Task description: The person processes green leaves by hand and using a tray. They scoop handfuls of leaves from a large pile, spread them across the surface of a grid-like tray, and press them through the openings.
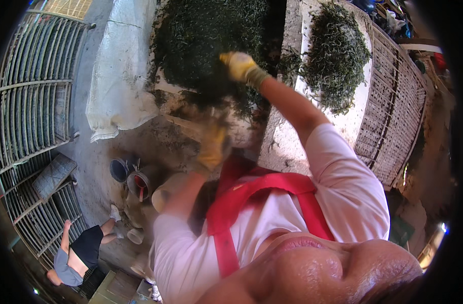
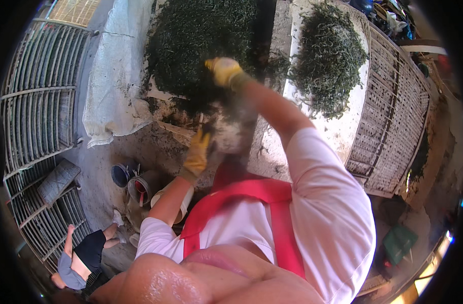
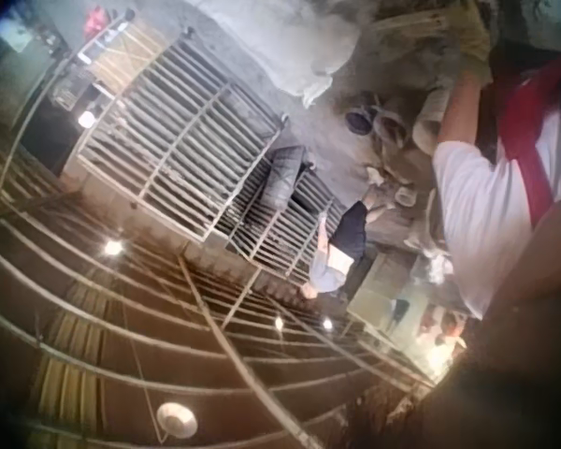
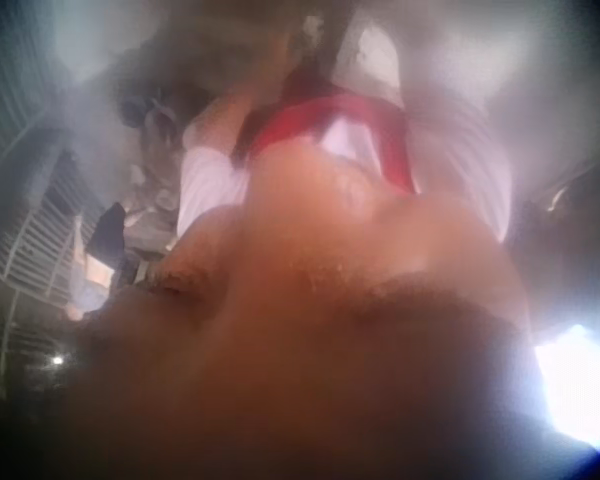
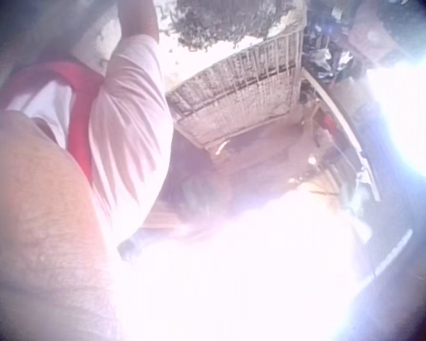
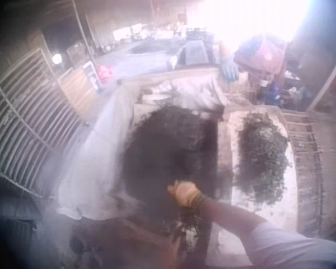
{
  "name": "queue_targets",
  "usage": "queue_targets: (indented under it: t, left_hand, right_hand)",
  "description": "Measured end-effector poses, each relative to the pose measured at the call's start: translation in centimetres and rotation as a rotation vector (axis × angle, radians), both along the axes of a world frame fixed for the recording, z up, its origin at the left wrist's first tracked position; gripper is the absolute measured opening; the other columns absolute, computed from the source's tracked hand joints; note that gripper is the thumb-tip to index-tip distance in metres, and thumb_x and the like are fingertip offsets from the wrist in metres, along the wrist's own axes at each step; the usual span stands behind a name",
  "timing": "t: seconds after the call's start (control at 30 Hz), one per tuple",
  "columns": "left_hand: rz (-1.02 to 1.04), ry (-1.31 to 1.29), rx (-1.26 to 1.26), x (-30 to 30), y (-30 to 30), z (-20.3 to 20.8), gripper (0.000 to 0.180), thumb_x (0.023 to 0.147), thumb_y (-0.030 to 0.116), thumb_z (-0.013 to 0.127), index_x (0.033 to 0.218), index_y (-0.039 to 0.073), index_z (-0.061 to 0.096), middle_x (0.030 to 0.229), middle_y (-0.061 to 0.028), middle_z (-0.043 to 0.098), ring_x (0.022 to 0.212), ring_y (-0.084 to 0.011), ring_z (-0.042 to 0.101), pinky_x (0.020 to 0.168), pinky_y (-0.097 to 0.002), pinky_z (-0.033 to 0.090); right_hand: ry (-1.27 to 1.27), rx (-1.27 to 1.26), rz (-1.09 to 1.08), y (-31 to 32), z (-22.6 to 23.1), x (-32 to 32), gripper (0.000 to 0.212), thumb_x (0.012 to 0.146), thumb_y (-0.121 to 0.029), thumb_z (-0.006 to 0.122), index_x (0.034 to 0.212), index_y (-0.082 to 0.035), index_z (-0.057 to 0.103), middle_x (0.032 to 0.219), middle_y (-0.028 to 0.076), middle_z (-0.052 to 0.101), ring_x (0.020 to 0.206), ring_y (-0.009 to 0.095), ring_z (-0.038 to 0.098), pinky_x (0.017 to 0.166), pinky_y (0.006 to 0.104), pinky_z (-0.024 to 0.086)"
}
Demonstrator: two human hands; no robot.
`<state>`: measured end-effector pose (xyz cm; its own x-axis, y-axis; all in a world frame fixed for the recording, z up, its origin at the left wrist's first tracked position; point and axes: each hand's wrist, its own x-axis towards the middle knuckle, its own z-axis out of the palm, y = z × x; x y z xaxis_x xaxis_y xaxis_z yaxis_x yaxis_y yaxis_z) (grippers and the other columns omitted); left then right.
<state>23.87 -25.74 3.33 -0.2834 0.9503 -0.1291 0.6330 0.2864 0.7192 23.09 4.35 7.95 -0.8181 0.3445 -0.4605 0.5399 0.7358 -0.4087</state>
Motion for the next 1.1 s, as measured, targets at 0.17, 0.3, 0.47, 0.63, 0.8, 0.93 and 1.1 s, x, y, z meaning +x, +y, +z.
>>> queue_targets:
  t: [0.17, 0.3, 0.47, 0.63, 0.8, 0.93, 1.1]
  left_hand:
    - [0.314, -0.205, -0.022, -7.1, -7.9, -4.6, 0.061, 0.080, 0.002, 0.055, 0.140, 0.001, 0.043, 0.145, -0.0258, 0.037, 0.131, -0.0375, 0.040, 0.110, -0.0396, 0.035]
    - [0.009, 0.412, -0.166, -7.5, -2.7, 2.3, 0.057, 0.081, 0.003, 0.057, 0.137, 0.000, 0.044, 0.142, -0.0285, 0.037, 0.125, -0.0420, 0.043, 0.108, -0.0405, 0.037]
    - [-0.316, 0.662, 0.383, -6.7, 8.2, 16.6, 0.053, 0.083, 0.030, 0.064, 0.131, 0.006, 0.056, 0.134, -0.0314, 0.043, 0.119, -0.0467, 0.045, 0.106, -0.0590, 0.031]
    - [-0.206, 0.889, 0.418, -7.7, 19.0, 18.8, 0.062, 0.085, 0.048, 0.057, 0.132, 0.008, 0.055, 0.135, -0.0240, 0.050, 0.128, -0.0406, 0.042, 0.108, -0.0549, 0.028]
    - [-0.448, 0.687, -0.239, -8.5, 17.7, 10.7, 0.067, 0.088, 0.033, 0.059, 0.146, 0.010, 0.036, 0.152, -0.0190, 0.031, 0.139, -0.0345, 0.031, 0.112, -0.0524, 0.028]
    - [-0.182, -0.477, 0.271, -13.1, 14.5, 14.4, 0.044, 0.093, 0.032, 0.058, 0.130, 0.008, 0.052, 0.129, -0.0136, 0.055, 0.112, -0.0263, 0.057, 0.097, -0.0382, 0.047]
    - [-0.416, -1.859, 0.604, -17.3, 20.7, 24.9, 0.054, 0.101, 0.024, 0.045, 0.149, 0.004, 0.028, 0.152, -0.0106, 0.034, 0.123, -0.0186, 0.052, 0.096, -0.0310, 0.050]
  right_hand:
    - [0.685, -0.254, -0.307, 5.8, 4.2, 1.5, 0.056, 0.080, 0.010, 0.056, 0.132, -0.009, 0.054, 0.119, 0.010, 0.064, 0.106, 0.020, 0.062, 0.093, 0.0284, 0.051]
    - [0.423, 0.164, -0.230, 4.7, 12.7, 3.9, 0.048, 0.083, 0.005, 0.051, 0.130, -0.007, 0.055, 0.105, 0.010, 0.068, 0.095, 0.019, 0.066, 0.079, 0.0316, 0.054]
    - [1.059, 0.115, 0.003, 11.1, 11.0, 4.3, 0.043, 0.087, -0.028, 0.057, 0.124, -0.005, 0.058, 0.104, 0.015, 0.067, 0.087, 0.024, 0.066, 0.080, 0.0308, 0.052]
    - [1.219, -0.407, 0.083, 3.0, 32.2, 4.0, 0.035, 0.078, 0.010, 0.059, 0.110, -0.002, 0.062, 0.098, 0.008, 0.066, 0.092, 0.016, 0.062, 0.075, 0.0305, 0.052]
    - [1.382, 0.072, 0.257, 5.7, 40.6, 3.4, 0.034, 0.079, 0.003, 0.065, 0.112, -0.002, 0.058, 0.097, 0.007, 0.064, 0.089, 0.016, 0.059, 0.081, 0.0309, 0.050]
    - [1.369, 0.489, 0.189, 6.4, 42.0, 2.7, 0.033, 0.082, -0.004, 0.064, 0.114, -0.003, 0.058, 0.098, 0.008, 0.063, 0.090, 0.017, 0.059, 0.081, 0.0315, 0.049]
    - [1.340, -0.460, 0.297, 12.8, 37.6, -5.0, 0.039, 0.085, -0.014, 0.062, 0.120, 0.003, 0.055, 0.104, 0.014, 0.065, 0.092, 0.025, 0.061, 0.082, 0.0352, 0.049]
